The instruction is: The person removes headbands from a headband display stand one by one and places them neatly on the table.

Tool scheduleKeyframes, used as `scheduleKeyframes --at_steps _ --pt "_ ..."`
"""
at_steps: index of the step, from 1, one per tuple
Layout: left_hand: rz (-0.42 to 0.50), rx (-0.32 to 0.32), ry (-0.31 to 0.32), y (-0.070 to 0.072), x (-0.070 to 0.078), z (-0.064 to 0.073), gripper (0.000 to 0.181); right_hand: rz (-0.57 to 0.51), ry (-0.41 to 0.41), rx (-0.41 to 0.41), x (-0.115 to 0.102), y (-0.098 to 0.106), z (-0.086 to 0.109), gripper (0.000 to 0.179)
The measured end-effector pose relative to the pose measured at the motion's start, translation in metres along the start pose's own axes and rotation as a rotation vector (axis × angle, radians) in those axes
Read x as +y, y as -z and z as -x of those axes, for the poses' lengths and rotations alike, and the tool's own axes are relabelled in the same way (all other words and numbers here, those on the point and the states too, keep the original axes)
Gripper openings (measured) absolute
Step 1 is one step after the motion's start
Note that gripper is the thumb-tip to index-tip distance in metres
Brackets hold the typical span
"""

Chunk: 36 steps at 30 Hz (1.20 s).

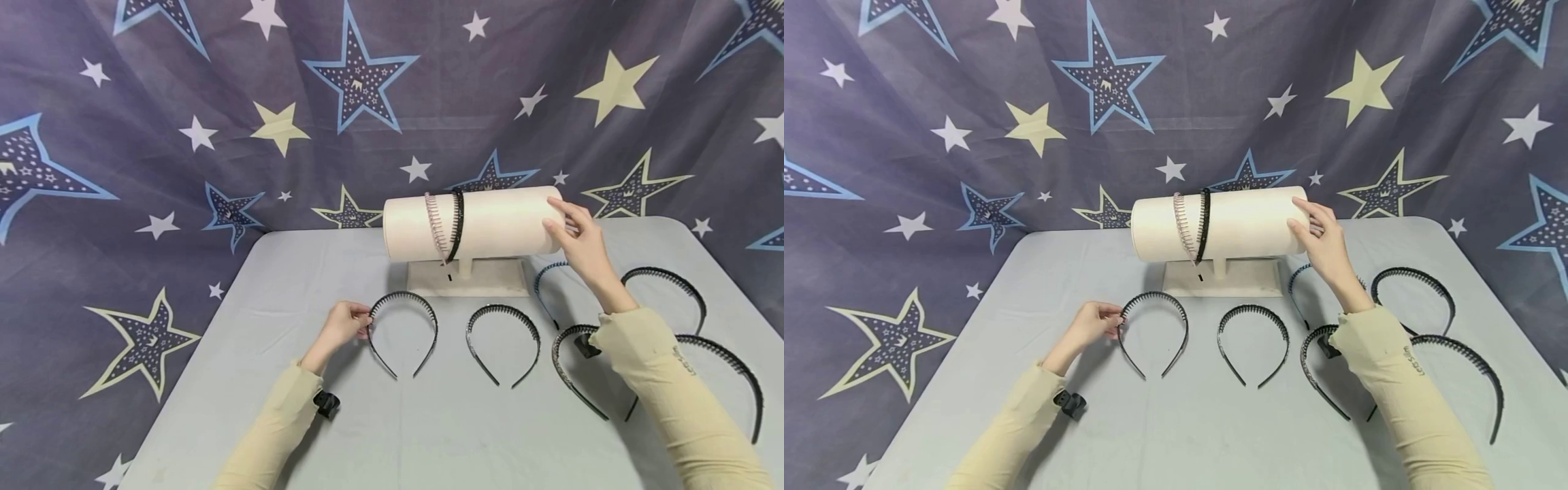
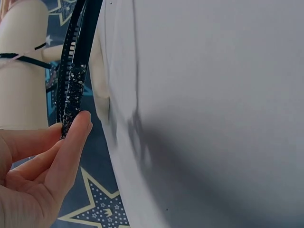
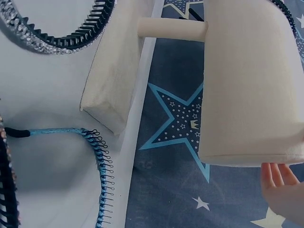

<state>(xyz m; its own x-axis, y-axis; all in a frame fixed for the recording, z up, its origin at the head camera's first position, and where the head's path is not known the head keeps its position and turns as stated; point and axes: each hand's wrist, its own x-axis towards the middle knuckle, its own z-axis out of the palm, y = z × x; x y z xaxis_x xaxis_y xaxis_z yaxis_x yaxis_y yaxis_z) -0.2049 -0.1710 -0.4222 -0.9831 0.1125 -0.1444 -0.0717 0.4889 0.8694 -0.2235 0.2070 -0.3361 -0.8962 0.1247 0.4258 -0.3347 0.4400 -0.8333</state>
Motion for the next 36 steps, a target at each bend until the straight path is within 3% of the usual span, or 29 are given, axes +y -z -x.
scheduleKeyframes --at_steps 21,36 --pt "-0.028 -0.091 0.027 -0.018 0.002 0.004 0.020 -0.041 0.021 0.002 0.005 0.000 -0.001 0.041" --pt "0.004 -0.142 0.042 -0.029 0.003 0.001 0.024 -0.048 0.020 0.008 0.004 0.000 0.000 0.041"
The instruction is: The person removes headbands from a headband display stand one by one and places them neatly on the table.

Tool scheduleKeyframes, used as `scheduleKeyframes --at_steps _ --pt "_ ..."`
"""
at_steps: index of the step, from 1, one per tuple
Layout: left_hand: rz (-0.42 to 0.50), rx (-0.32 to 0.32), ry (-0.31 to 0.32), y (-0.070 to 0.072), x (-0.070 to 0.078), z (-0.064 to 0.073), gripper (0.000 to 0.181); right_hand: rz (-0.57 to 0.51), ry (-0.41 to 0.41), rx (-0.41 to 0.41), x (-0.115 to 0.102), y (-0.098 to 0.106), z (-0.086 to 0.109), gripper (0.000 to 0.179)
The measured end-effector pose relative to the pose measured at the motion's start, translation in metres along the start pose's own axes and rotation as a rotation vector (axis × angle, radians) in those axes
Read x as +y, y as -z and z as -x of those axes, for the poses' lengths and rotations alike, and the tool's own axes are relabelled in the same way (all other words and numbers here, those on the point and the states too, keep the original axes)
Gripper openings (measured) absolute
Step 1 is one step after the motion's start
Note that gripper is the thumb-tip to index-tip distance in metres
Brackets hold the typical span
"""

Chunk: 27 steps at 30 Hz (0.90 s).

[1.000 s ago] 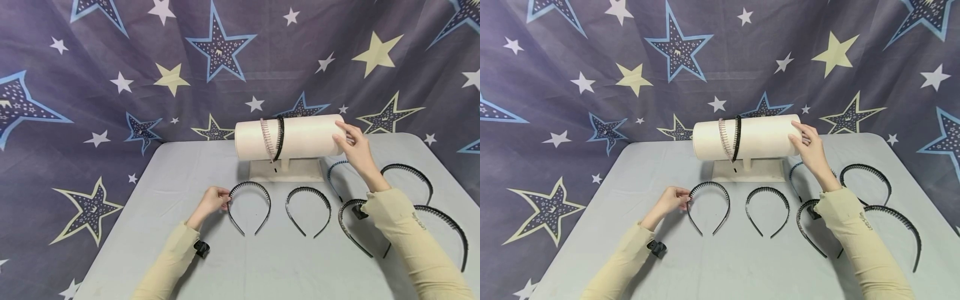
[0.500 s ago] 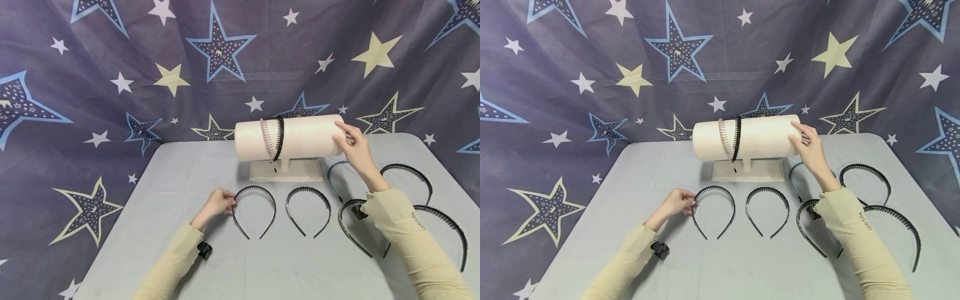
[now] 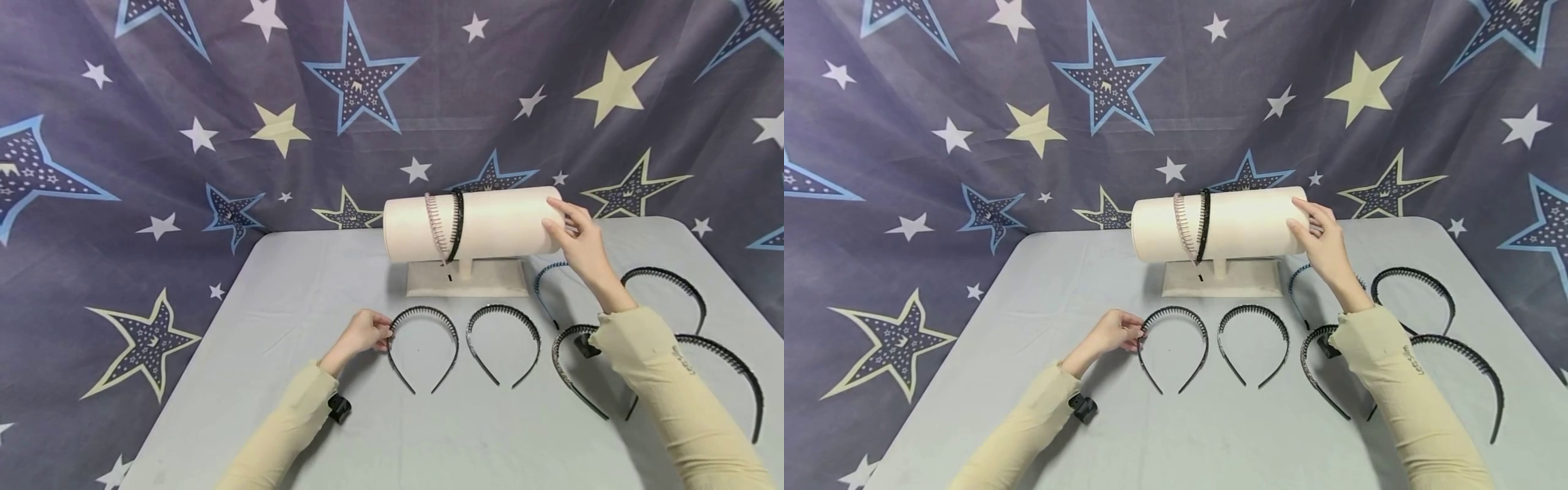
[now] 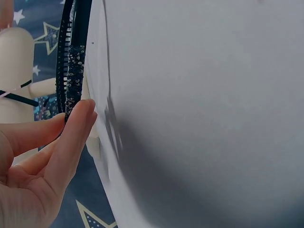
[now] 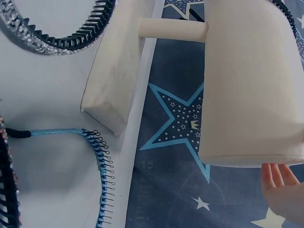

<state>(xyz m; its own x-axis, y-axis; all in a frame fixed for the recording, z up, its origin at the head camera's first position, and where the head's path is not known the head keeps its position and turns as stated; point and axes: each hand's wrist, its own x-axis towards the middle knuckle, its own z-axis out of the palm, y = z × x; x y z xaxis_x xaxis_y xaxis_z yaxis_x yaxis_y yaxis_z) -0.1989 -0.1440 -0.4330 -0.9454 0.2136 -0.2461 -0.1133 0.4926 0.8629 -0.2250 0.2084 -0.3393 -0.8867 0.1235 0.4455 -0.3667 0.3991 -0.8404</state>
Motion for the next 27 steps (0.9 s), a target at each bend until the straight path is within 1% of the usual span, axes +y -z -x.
scheduleKeyframes --at_steps 9,17,26,27 --pt "0.002 -0.052 -0.016 -0.0040 0.0000 -0.0018 0.023 0.004 -0.011 -0.003 0.0000 0.0002 0.0002 0.042" --pt "0.003 -0.043 -0.020 -0.0056 -0.0001 -0.0026 0.023 -0.009 -0.003 0.002 0.0009 -0.0002 -0.0005 0.041" --pt "-0.026 -0.041 -0.013 -0.0063 -0.0028 -0.0024 0.022 -0.005 0.002 0.010 0.0016 -0.0011 -0.0007 0.040" --pt "-0.030 -0.041 -0.020 -0.0064 -0.0029 -0.0025 0.022 -0.003 0.001 0.011 0.0017 -0.0010 -0.0007 0.040"
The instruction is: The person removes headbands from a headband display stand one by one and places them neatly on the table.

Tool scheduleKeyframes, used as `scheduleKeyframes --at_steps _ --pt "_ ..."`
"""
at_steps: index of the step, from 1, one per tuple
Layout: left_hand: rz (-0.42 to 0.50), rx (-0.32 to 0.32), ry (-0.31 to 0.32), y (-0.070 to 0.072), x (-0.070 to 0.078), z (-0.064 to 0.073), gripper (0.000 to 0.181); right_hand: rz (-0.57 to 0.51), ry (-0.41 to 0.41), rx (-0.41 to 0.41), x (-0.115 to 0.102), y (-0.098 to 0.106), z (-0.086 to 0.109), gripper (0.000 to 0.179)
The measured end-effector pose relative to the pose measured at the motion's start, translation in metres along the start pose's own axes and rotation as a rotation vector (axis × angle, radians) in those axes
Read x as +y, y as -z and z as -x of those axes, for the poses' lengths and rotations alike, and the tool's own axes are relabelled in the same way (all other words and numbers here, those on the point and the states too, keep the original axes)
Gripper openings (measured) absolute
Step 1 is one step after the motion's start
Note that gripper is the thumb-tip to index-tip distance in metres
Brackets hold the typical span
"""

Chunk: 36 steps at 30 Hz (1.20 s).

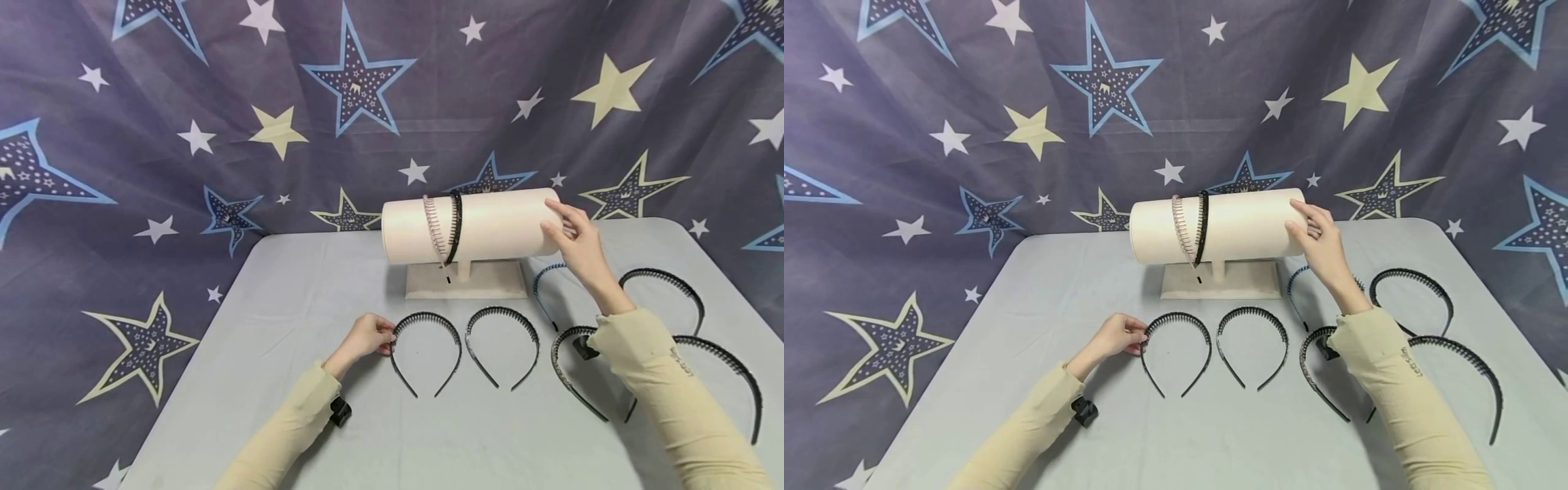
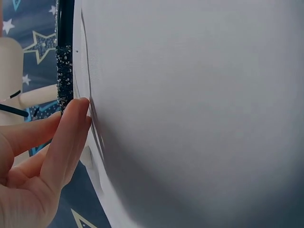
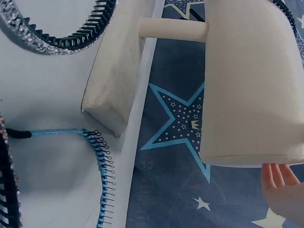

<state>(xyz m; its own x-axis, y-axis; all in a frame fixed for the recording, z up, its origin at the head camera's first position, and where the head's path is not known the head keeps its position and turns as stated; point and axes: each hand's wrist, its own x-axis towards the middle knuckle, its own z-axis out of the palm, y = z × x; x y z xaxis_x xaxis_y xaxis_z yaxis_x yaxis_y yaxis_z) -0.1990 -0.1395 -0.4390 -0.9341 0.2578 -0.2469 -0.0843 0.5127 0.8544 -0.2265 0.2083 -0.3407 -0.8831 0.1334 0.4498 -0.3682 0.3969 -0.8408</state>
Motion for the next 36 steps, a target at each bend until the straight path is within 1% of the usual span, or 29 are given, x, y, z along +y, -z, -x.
scheduleKeyframes --at_steps 4,8,10,13,17,21,25,30,32,36 --pt "-0.030 0.008 -0.018 0.001 -0.001 0.000 0.020 0.009 -0.007 -0.001 0.000 0.000 0.000 0.040" --pt "-0.111 0.063 -0.044 0.002 -0.002 0.002 0.019 0.010 -0.004 -0.007 -0.001 0.000 0.001 0.041" --pt "-0.140 0.103 -0.075 0.004 -0.001 0.003 0.020 0.011 0.002 -0.007 -0.001 0.000 0.001 0.041" --pt "-0.124 0.154 -0.124 0.005 0.002 0.004 0.024 0.014 0.006 -0.009 -0.001 0.000 0.001 0.040" --pt "-0.140 0.211 -0.221 0.007 0.009 0.004 0.027 0.022 -0.001 -0.011 -0.002 0.000 0.001 0.040" --pt "-0.178 0.268 -0.297 0.007 0.017 0.003 0.027 0.042 -0.009 -0.013 -0.003 0.000 0.001 0.040" --pt "-0.172 0.319 -0.351 0.006 0.027 0.003 0.025 0.040 -0.006 -0.016 0.003 0.000 0.000 0.041" --pt "-0.156 0.396 -0.410 0.003 0.042 0.003 0.023 0.031 0.009 -0.009 0.021 0.001 -0.005 0.042" --pt "-0.136 0.427 -0.434 0.002 0.048 0.003 0.024 0.031 0.013 -0.006 0.027 0.000 -0.006 0.043" --pt "-0.093 0.475 -0.477 -0.001 0.060 0.001 0.025 0.026 0.016 -0.001 0.028 0.000 -0.007 0.043"
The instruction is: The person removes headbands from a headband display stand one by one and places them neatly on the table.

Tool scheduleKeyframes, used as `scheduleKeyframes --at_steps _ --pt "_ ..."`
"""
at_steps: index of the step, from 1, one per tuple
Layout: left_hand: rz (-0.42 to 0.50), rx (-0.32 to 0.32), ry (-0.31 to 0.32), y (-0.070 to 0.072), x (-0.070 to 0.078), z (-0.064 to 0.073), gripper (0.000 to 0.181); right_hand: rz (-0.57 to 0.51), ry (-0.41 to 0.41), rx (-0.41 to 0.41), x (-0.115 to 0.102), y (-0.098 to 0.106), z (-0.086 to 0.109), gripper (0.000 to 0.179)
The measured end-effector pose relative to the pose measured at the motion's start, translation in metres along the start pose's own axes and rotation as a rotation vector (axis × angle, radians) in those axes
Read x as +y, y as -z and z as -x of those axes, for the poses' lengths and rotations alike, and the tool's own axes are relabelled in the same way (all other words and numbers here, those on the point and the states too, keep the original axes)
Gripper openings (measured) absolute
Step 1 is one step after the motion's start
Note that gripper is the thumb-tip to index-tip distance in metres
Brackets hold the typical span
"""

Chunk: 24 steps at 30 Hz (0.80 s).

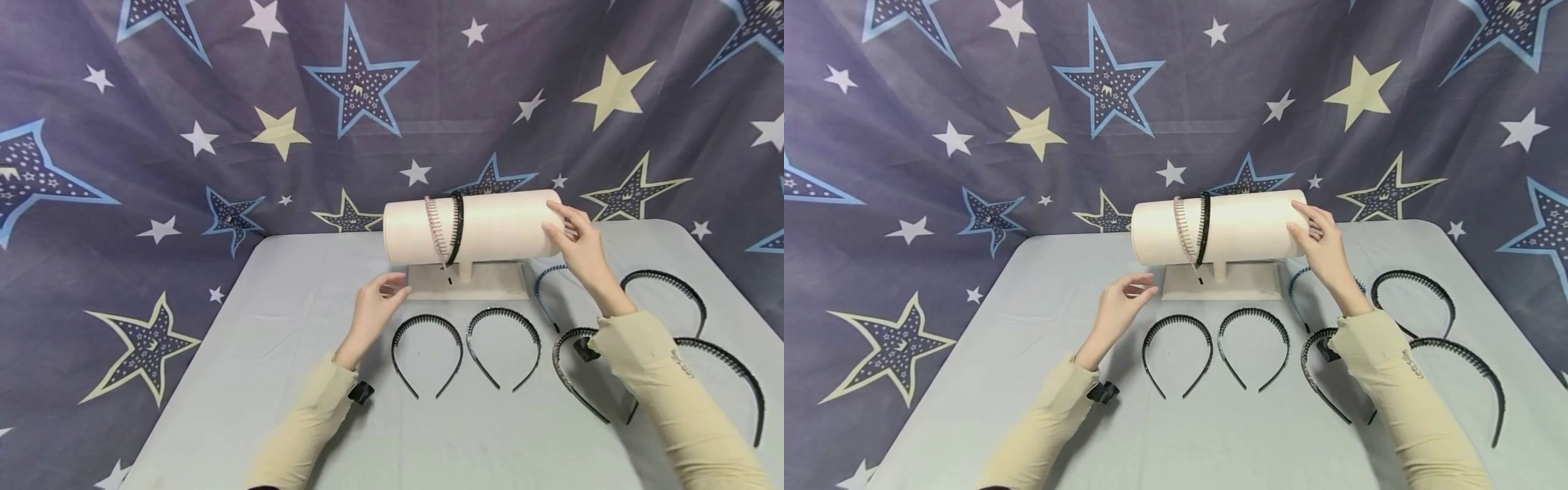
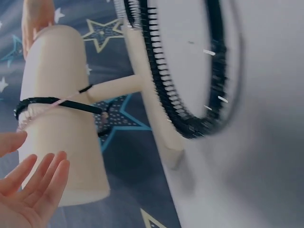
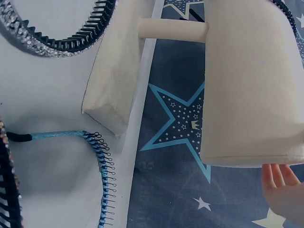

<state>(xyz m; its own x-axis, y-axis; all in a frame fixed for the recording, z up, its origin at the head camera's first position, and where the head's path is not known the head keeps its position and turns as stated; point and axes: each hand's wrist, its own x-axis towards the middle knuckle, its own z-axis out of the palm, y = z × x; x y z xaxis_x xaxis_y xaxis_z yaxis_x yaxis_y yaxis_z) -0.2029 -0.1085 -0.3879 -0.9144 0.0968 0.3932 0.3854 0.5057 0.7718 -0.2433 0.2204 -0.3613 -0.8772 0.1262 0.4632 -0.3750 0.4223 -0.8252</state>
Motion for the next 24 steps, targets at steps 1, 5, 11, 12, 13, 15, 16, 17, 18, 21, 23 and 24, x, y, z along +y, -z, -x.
scheduleKeyframes --at_steps 1,5,11,12,13,15,16,17,18,21,23,24 --pt "0.008 0.011 -0.004 -0.001 0.002 -0.002 0.025 -0.002 -0.001 0.000 -0.001 0.000 0.000 0.043" --pt "0.046 0.042 -0.017 -0.008 0.011 -0.009 0.027 -0.006 -0.007 -0.003 -0.013 0.001 0.003 0.042" --pt "0.111 0.080 -0.029 -0.015 0.025 -0.017 0.028 0.005 -0.023 -0.017 -0.031 0.000 0.009 0.041" --pt "0.118 0.088 -0.026 -0.016 0.028 -0.018 0.028 0.009 -0.024 -0.018 -0.033 0.000 0.009 0.041" --pt "0.122 0.097 -0.025 -0.018 0.029 -0.019 0.028 0.010 -0.024 -0.019 -0.033 0.000 0.009 0.041" --pt "0.123 0.117 -0.024 -0.021 0.033 -0.021 0.028 0.011 -0.022 -0.018 -0.034 0.001 0.010 0.041" --pt "0.124 0.128 -0.024 -0.022 0.035 -0.022 0.028 0.009 -0.022 -0.017 -0.034 0.001 0.010 0.041" --pt "0.127 0.139 -0.027 -0.024 0.038 -0.023 0.027 0.009 -0.021 -0.017 -0.034 0.001 0.010 0.041" --pt "0.128 0.151 -0.028 -0.025 0.039 -0.024 0.027 0.010 -0.020 -0.016 -0.033 0.001 0.009 0.041" --pt "0.133 0.183 -0.025 -0.030 0.045 -0.028 0.027 0.013 -0.024 -0.013 -0.033 0.000 0.009 0.041" --pt "0.139 0.201 -0.018 -0.034 0.047 -0.030 0.028 0.013 -0.027 -0.012 -0.032 0.000 0.009 0.041" --pt "0.145 0.209 -0.013 -0.036 0.048 -0.031 0.028 0.013 -0.028 -0.012 -0.032 0.000 0.009 0.041"
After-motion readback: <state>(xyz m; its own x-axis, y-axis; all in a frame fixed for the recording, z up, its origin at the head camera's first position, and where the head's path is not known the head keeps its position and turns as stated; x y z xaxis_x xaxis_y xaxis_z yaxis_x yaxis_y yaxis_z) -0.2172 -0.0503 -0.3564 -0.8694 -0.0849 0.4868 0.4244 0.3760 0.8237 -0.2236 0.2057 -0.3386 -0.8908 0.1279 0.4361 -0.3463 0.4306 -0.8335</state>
